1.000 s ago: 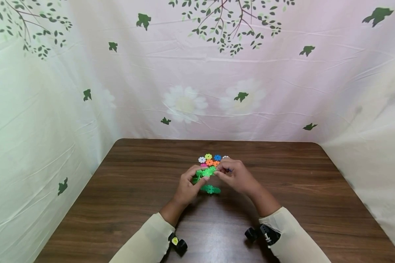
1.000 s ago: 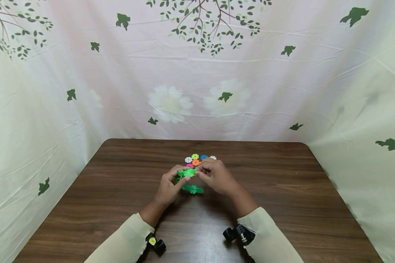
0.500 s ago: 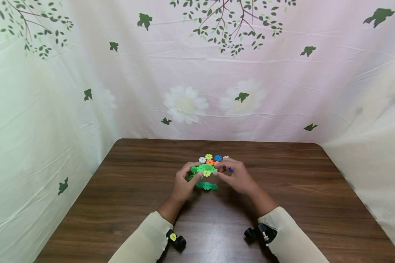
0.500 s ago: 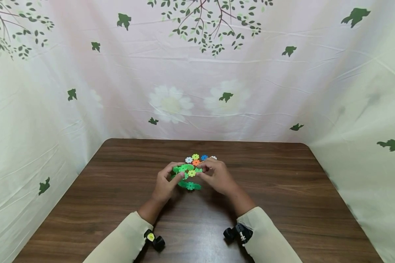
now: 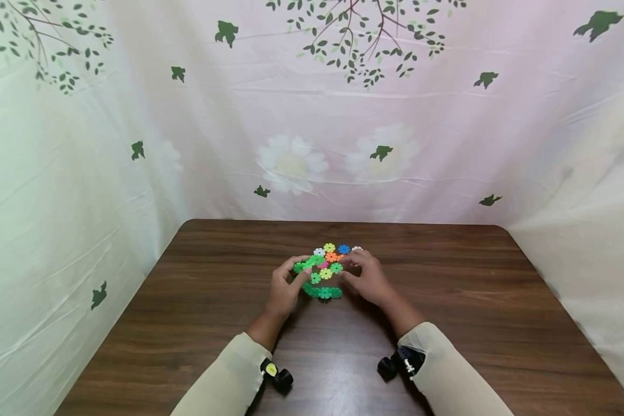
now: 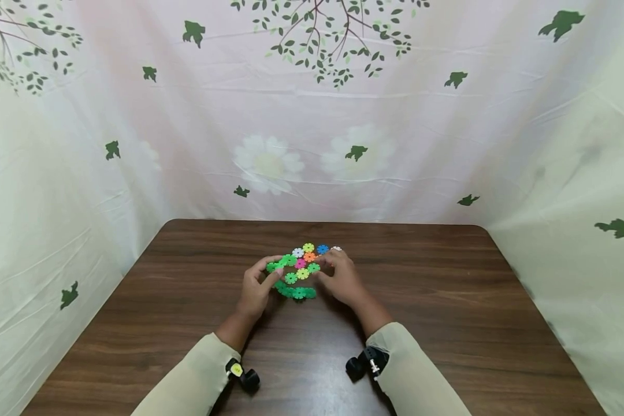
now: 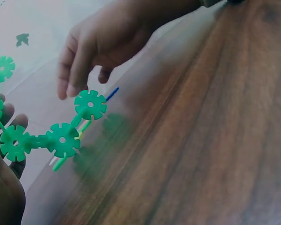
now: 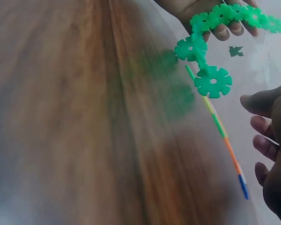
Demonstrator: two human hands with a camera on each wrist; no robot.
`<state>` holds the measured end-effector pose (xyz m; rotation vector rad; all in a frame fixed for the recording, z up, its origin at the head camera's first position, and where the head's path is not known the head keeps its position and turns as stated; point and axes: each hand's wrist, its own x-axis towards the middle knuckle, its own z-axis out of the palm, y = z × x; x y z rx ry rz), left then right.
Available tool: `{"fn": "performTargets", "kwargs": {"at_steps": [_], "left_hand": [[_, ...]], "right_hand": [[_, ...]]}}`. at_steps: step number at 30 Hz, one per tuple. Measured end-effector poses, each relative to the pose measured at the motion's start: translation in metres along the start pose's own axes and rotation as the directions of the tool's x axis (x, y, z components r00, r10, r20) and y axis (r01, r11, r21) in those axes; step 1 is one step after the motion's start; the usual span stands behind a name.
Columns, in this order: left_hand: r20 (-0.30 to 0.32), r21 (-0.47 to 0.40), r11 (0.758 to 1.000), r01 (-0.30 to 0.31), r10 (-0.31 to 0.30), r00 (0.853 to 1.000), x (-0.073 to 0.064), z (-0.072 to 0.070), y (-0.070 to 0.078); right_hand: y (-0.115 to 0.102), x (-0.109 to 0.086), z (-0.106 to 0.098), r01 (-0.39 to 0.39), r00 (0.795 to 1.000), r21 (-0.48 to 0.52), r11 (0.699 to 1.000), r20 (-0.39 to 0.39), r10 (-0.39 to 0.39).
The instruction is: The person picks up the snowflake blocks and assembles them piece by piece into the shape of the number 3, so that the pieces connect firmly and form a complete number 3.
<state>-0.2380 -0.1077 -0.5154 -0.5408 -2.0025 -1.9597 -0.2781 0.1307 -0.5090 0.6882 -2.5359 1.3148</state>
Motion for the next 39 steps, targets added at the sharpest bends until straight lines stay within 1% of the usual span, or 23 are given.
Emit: {"fn": "performTargets", "kwargs": {"at_steps": [3,6,8,14,16,22,27,32,39], "left_hand": [[-0.002,-0.008,1.000,0.010,-0.010,1.000,0.000,-0.001,0.000],[-0.001,-0.010,1.000,0.014,-0.014,1.000,0.000,-0.001,-0.001],[-0.001,-0.011,1.000,0.010,-0.010,1.000,0.000,-0.002,-0.001],[-0.016,0.018,0.999,-0.043,0.043,0.999,0.001,-0.003,-0.002],[-0.014,0.029,0.998,-0.049,0.049,0.999,0.001,-0.003,-0.002],[-0.007,0.054,0.998,-0.044,0.045,0.999,0.001,-0.003,0.001],[-0.013,0.042,0.999,-0.031,0.031,0.999,0.000,-0.003,0.002],[-0.008,0.033,0.999,-0.016,0.016,1.000,0.000,-0.002,0.003],[-0.003,0.018,0.999,-0.034,0.034,0.999,0.000,-0.001,0.001]], "right_hand": [[0.005,0.002,0.004,-0.048,0.999,-0.052,0.997,0.013,0.049],[0.008,0.005,0.007,-0.074,0.997,-0.095,0.993,0.028,0.077],[0.011,0.007,0.010,-0.076,0.996,-0.124,0.989,0.034,0.081],[0.016,0.007,0.013,-0.055,0.997,-0.205,0.977,0.048,0.066],[0.018,0.006,0.014,-0.049,0.997,-0.226,0.973,0.053,0.063],[0.019,0.004,0.014,-0.053,0.995,-0.246,0.968,0.066,0.071],[0.018,0.004,0.013,-0.071,0.992,-0.249,0.966,0.087,0.096],[0.018,0.005,0.014,-0.084,0.990,-0.267,0.960,0.087,0.111],[0.017,0.006,0.013,-0.086,0.987,-0.283,0.955,0.104,0.120]]}}
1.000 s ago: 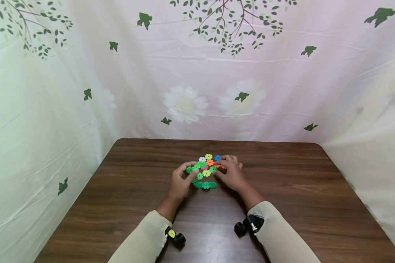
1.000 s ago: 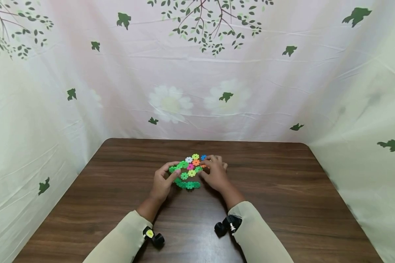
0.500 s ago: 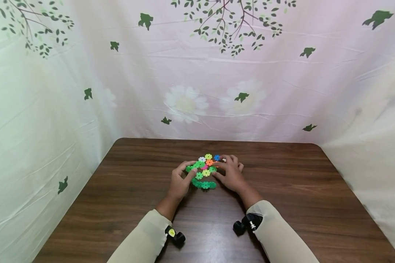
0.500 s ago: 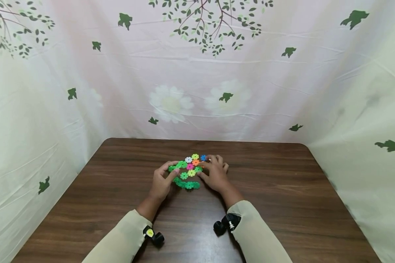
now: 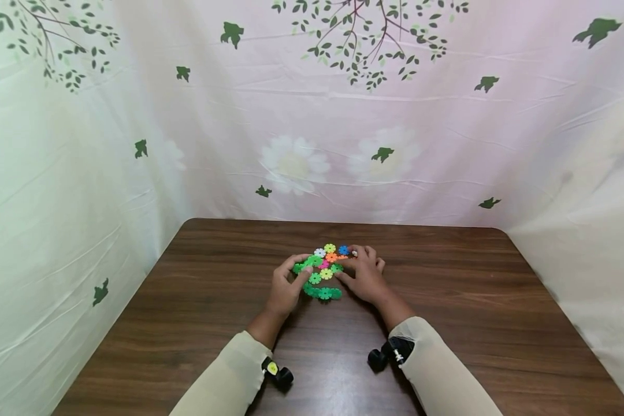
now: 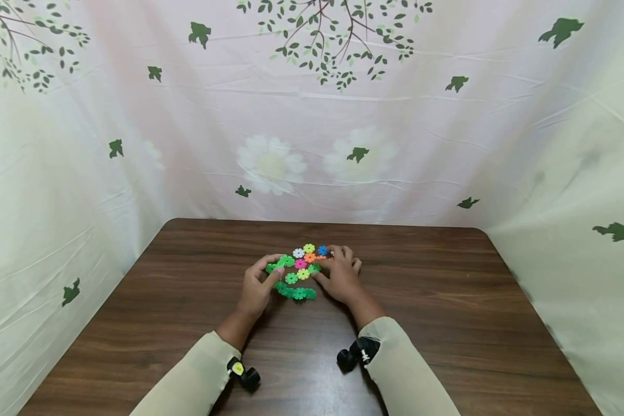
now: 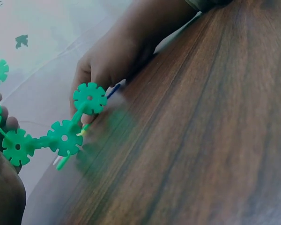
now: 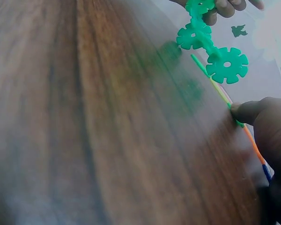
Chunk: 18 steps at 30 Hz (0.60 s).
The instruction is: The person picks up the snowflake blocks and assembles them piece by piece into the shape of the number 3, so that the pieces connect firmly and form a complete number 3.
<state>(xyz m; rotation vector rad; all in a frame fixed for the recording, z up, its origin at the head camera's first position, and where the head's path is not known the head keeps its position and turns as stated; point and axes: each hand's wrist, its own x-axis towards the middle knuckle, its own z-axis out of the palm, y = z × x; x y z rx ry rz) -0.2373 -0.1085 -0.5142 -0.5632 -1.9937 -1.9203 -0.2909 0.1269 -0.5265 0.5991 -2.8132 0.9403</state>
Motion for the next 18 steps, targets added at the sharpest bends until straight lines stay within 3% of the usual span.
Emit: {"fn": "performTargets", "kwargs": {"at_steps": [12,18], "left_hand": [[-0.002,-0.011,0.996,-0.089,0.089,0.996,0.0009,-0.0002,-0.0037],[-0.010,-0.013,0.998,-0.068,0.067,0.998,0.0015,-0.0007,-0.0025]], "right_hand": [[0.0000,-0.0014,-0.0013,0.007,1.000,0.083,0.996,-0.007,-0.006],[-0.0017,-0.0025,-0.0012,0.015,0.999,0.069,0.998,-0.034,-0.013]]}}
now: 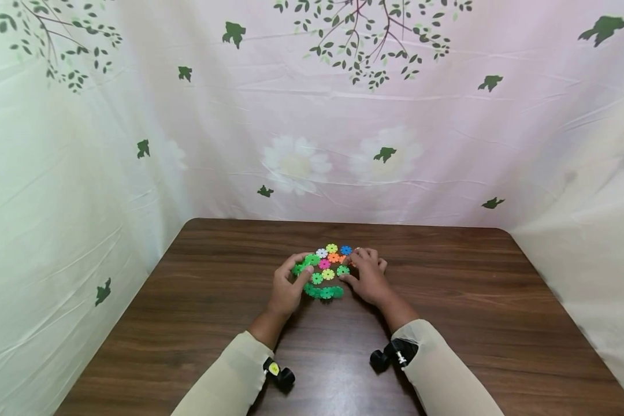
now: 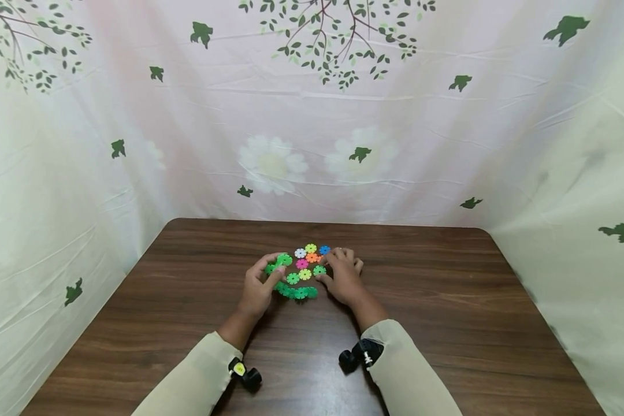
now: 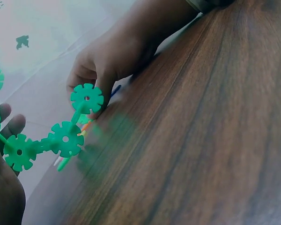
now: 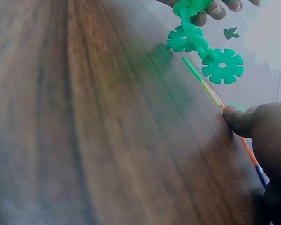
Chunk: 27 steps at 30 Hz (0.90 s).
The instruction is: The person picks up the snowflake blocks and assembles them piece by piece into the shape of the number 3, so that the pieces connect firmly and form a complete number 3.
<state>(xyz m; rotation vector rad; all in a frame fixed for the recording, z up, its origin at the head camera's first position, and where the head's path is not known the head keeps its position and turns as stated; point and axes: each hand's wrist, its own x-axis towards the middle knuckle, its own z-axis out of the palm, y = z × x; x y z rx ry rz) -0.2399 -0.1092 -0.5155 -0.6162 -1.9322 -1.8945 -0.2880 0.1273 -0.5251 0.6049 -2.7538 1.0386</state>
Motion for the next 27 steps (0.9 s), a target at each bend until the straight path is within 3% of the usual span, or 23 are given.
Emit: {"fn": "performTargets", "kwargs": {"at_steps": [15,23,27], "left_hand": [[0.008,0.018,0.999,-0.030,0.030,1.000,0.0001,-0.0004,-0.0008],[0.010,0.003,0.999,-0.051,0.051,0.999,0.0004,0.0002,-0.0010],[0.013,0.030,0.997,-0.068,0.068,0.998,0.0002,0.0008,-0.0012]], "right_hand": [[0.0005,-0.0056,0.0022,0.069,0.992,0.087,0.994,-0.113,-0.059],[0.0000,-0.0064,0.0044,0.199,0.949,0.173,0.965,-0.278,-0.146],[-0.0049,-0.0076,0.0027,0.208,0.950,0.240,0.948,-0.281,-0.137]]}}
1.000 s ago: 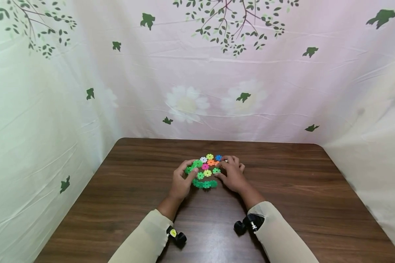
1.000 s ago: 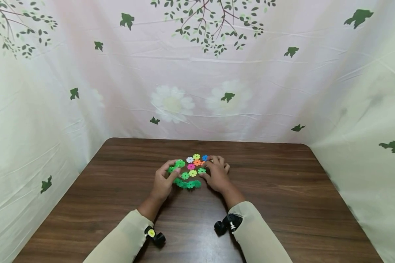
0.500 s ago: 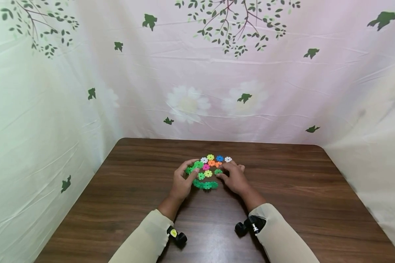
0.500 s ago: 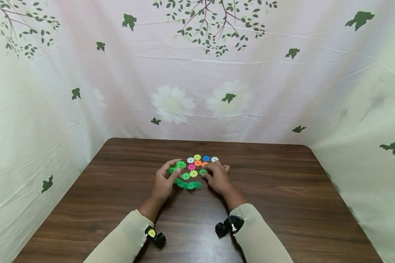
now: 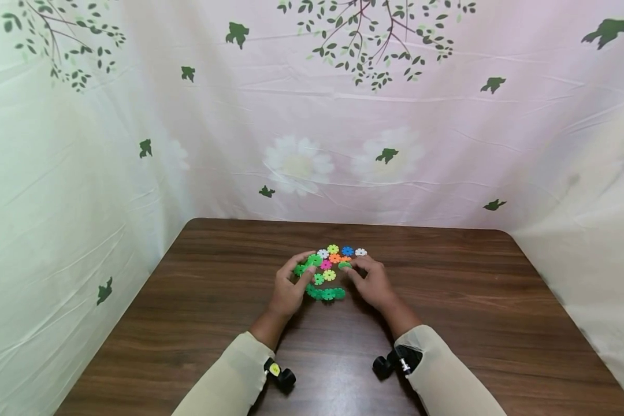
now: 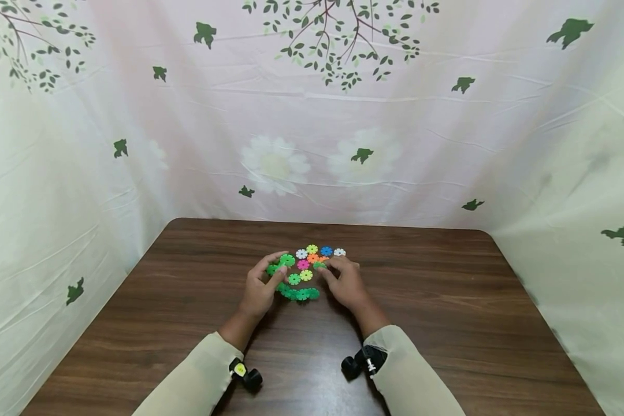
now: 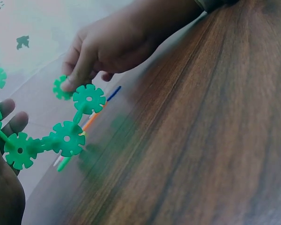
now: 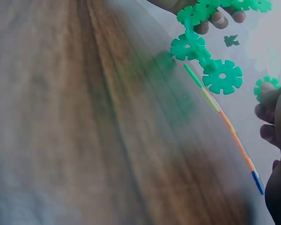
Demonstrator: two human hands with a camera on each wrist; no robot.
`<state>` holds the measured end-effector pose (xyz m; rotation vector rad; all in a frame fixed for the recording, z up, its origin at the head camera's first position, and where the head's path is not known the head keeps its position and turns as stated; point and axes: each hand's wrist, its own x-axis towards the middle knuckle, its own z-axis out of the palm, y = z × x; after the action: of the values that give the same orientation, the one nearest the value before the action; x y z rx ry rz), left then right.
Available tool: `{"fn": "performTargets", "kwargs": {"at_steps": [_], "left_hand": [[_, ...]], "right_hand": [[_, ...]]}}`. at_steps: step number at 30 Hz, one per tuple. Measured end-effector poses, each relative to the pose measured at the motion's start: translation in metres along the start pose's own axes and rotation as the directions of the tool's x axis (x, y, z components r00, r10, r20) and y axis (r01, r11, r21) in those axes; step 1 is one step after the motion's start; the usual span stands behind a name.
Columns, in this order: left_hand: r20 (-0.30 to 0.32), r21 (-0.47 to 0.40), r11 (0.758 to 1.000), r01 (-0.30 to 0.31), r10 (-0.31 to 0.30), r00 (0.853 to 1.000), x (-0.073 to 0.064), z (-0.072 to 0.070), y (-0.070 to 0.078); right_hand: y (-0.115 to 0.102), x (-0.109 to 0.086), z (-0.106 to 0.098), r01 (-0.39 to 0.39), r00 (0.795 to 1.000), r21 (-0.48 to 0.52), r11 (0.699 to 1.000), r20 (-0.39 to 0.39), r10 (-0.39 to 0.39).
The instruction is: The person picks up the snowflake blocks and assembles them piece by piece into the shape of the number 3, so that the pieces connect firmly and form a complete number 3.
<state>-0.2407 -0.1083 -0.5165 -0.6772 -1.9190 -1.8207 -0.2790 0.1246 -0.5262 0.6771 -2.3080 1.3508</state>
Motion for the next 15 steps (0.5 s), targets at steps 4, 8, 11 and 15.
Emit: {"fn": "performTargets", "kwargs": {"at_steps": [4,8,11,15], "left_hand": [[0.004,0.018,1.000,-0.024,0.024,1.000,0.000,0.000,-0.002],[0.001,0.020,1.000,-0.019,0.019,1.000,-0.001,0.000,-0.003],[0.000,0.021,1.000,-0.003,0.003,1.000,-0.001,-0.001,-0.002],[-0.001,0.017,1.000,0.022,-0.022,1.000,-0.001,-0.001,-0.001]], "right_hand": [[-0.006,-0.001,0.000,-0.057,0.998,0.082,0.995,0.010,0.056],[-0.010,-0.001,0.000,-0.113,0.993,0.156,0.981,0.033,0.109],[-0.011,-0.001,0.001,-0.139,0.990,0.201,0.970,0.048,0.132],[-0.013,-0.001,0.001,-0.183,0.982,0.202,0.962,0.074,0.171]]}}
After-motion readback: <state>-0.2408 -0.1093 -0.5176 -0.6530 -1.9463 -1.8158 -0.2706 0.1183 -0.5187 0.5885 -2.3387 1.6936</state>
